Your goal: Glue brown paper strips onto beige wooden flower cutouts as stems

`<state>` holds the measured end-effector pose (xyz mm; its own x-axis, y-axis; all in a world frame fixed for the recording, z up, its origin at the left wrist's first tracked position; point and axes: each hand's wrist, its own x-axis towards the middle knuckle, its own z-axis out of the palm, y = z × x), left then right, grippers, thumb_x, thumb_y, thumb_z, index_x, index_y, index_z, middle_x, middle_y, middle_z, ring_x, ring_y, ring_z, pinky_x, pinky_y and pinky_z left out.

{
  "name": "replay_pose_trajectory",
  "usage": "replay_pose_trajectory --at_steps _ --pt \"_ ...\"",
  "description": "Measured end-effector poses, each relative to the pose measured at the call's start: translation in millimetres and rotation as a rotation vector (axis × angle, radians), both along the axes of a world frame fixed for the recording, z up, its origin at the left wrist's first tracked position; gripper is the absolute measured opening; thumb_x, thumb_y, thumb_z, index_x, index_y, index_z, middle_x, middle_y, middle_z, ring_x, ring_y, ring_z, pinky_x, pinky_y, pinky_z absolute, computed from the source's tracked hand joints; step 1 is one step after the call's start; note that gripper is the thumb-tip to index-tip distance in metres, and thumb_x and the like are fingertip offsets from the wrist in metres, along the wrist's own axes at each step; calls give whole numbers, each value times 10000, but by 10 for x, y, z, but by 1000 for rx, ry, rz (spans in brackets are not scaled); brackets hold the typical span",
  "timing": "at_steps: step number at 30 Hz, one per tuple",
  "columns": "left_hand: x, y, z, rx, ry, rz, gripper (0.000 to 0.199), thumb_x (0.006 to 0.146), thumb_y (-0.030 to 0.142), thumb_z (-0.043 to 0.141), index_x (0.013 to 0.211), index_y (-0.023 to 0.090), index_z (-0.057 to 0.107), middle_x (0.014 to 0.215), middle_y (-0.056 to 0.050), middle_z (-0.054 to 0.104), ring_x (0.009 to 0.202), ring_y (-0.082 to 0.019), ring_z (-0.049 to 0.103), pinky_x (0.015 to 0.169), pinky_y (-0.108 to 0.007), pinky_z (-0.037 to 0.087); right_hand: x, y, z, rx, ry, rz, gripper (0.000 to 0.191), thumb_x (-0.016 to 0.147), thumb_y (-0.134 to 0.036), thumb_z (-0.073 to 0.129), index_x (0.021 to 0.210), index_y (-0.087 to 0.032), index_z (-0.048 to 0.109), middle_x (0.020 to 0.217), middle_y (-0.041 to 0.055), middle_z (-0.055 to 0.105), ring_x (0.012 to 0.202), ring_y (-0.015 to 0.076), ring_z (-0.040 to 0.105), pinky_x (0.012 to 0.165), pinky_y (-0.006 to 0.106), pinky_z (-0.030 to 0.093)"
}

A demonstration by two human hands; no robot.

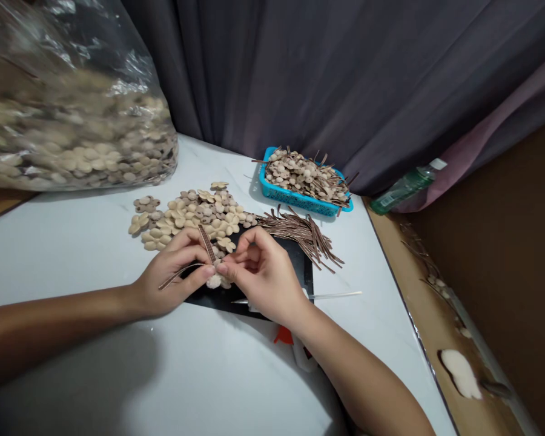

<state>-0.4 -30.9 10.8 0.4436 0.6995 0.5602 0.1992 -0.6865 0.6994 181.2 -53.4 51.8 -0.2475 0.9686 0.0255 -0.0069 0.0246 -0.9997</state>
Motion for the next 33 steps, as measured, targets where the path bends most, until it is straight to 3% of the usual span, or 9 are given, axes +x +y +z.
replay_pose_trajectory --at_steps 6,15,20,23,29,33 --pt "-20 -11 -34 18 -51 4 76 854 173 527 795 192 570 863 -26 467 825 -157 493 751 -283 452 -46 13 -5 -140 131 -37 441 600 -232 824 798 -214 430 670 -33 689 533 87 612 510 190 494" --pt "-16 -2 -67 55 -80 -15 67 864 155 501 842 197 548 858 -29 459 838 -162 490 779 -297 448 -39 0 -7 -152 152 -19 431 623 -232 811 822 -218 430 678 -40 684 529 80 605 501 179 480" --pt "-10 10 -67 41 -138 90 88 895 186 477 824 194 529 851 -34 480 879 -173 483 826 -313 426 -41 6 -5 -150 130 -36 435 620 -244 813 816 -221 425 670 -46 675 543 84 610 519 185 497" --pt "7 58 -80 -71 -239 133 130 915 245 460 806 193 510 840 -35 486 846 -170 496 792 -309 440 -37 16 -14 -122 128 -42 423 632 -243 806 813 -220 424 674 -47 663 556 79 603 530 184 498" --pt "63 238 -69 -601 -703 207 193 898 287 442 730 193 443 721 4 467 572 -102 473 507 -222 430 -16 22 -27 12 151 -5 334 725 -243 738 827 -231 421 752 -38 619 631 81 584 605 216 497" --pt "60 250 -62 -633 -660 239 248 855 313 508 651 180 463 630 13 470 546 -102 464 493 -210 415 -6 10 -14 52 146 2 323 748 -240 715 844 -237 407 793 -28 621 624 80 587 615 227 504"
